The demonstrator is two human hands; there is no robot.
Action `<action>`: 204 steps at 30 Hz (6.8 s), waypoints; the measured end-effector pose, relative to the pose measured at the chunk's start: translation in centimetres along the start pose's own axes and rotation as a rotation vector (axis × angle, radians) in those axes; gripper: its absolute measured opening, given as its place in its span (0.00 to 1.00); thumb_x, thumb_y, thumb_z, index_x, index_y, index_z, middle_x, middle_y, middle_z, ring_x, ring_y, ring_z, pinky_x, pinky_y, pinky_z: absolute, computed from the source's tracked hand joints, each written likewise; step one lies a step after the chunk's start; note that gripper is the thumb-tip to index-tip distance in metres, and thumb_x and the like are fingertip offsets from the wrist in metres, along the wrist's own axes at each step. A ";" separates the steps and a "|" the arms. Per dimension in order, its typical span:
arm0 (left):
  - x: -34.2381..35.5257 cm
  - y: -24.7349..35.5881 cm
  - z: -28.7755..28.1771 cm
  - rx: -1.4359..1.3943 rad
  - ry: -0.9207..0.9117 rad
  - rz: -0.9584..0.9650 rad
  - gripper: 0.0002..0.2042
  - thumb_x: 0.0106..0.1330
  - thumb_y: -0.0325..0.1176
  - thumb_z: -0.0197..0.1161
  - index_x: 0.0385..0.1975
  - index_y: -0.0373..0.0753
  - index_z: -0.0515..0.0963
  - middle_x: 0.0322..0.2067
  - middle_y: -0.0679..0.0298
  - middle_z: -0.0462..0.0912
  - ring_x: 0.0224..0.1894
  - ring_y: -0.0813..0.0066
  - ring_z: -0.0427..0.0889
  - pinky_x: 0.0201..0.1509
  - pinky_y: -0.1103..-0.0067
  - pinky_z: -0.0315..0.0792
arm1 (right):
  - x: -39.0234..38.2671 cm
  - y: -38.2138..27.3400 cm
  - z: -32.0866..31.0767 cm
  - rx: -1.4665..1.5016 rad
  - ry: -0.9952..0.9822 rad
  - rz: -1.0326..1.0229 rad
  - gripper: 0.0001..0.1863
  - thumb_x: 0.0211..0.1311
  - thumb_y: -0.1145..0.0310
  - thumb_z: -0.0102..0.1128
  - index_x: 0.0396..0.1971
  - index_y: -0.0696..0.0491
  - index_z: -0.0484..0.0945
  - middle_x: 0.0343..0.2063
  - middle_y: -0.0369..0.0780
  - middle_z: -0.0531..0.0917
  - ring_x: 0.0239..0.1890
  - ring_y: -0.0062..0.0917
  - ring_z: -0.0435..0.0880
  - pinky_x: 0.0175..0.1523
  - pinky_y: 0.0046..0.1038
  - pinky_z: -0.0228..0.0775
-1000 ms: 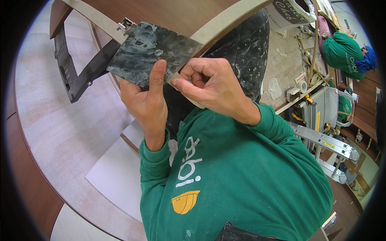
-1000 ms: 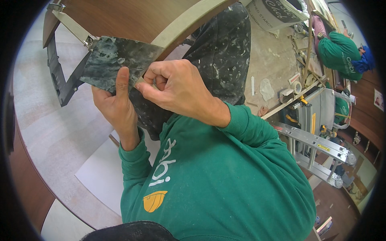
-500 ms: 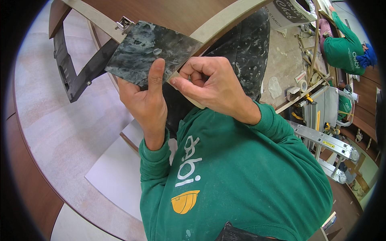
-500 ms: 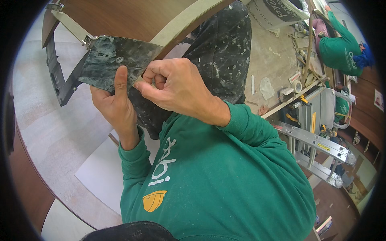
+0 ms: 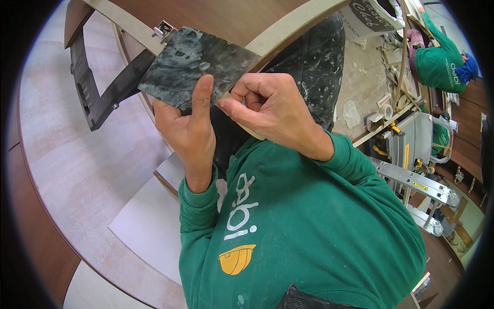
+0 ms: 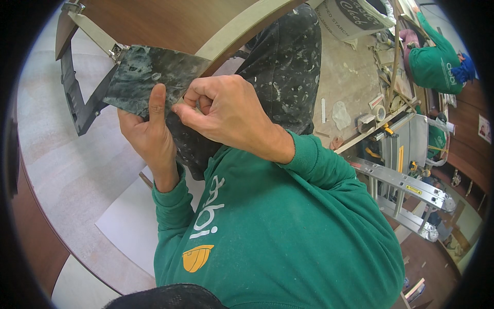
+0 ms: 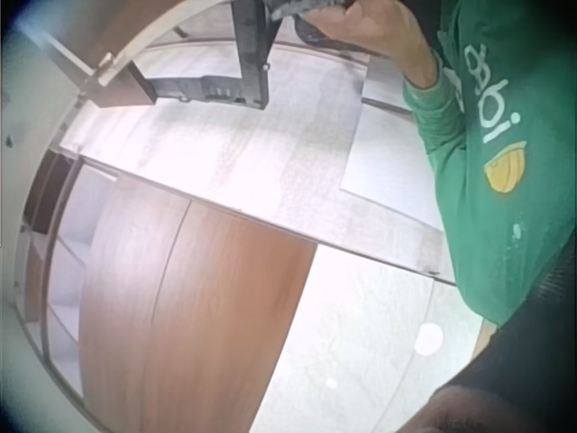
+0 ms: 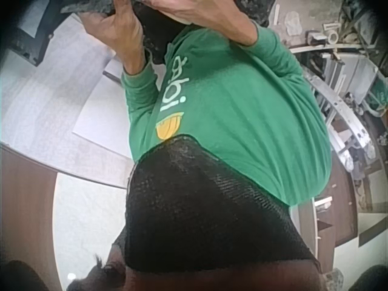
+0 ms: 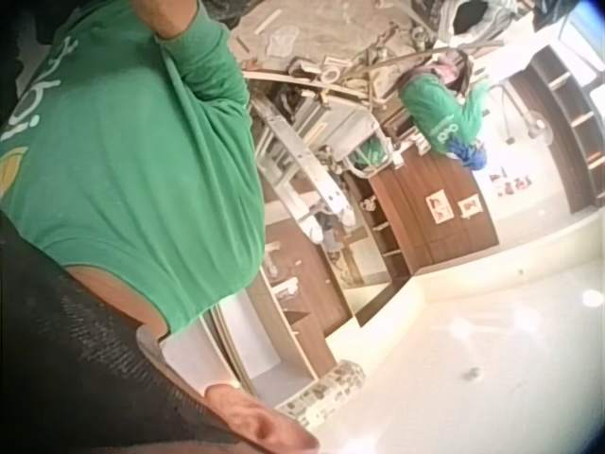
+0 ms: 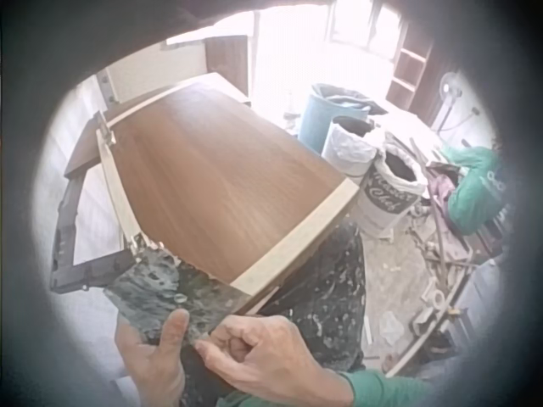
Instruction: The person applies adhesive edge banding to the edges of a wooden cabinet door. They smooth the tape along the edge, use a scraper to press it down, and trim the excess material.
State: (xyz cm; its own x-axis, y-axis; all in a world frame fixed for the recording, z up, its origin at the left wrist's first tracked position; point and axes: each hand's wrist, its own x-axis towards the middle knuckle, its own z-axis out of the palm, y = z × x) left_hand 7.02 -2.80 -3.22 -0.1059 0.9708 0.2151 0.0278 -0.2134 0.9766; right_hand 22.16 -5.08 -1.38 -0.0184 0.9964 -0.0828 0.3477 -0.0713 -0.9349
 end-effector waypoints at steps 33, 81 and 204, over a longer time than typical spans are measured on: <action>-0.1 0.2 0.1 -0.022 0.029 -0.051 0.15 0.64 0.26 0.71 0.47 0.32 0.76 0.40 0.63 0.83 0.40 0.78 0.79 0.47 0.81 0.73 | -0.4 -2.9 0.5 -0.533 0.032 -0.507 0.10 0.49 0.68 0.67 0.17 0.52 0.74 0.15 0.40 0.77 0.23 0.35 0.81 0.29 0.36 0.72; -4.3 1.7 -9.4 -0.012 -0.257 -0.325 0.17 0.47 0.26 0.81 0.35 0.28 0.81 0.30 0.66 0.81 0.33 0.79 0.79 0.38 0.82 0.70 | -10.3 8.7 -5.9 -0.431 -0.279 0.052 0.36 0.53 0.67 0.74 0.64 0.53 0.72 0.41 0.44 0.78 0.41 0.38 0.80 0.48 0.36 0.75; 2.2 -0.3 -2.3 -0.287 -0.302 -0.488 0.30 0.62 0.37 0.71 0.60 0.28 0.69 0.36 0.61 0.85 0.33 0.82 0.81 0.37 0.86 0.73 | 7.4 -10.8 -11.3 -0.589 -0.811 -0.674 0.07 0.57 0.77 0.67 0.35 0.61 0.84 0.29 0.42 0.83 0.31 0.26 0.84 0.34 0.26 0.74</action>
State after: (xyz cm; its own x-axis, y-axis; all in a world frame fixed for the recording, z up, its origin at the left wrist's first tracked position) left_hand 4.49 -0.84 -3.06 0.2470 0.9428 -0.2238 -0.2242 0.2803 0.9334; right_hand 28.82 3.62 12.04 -0.8701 0.4921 -0.0293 0.4123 0.6939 -0.5903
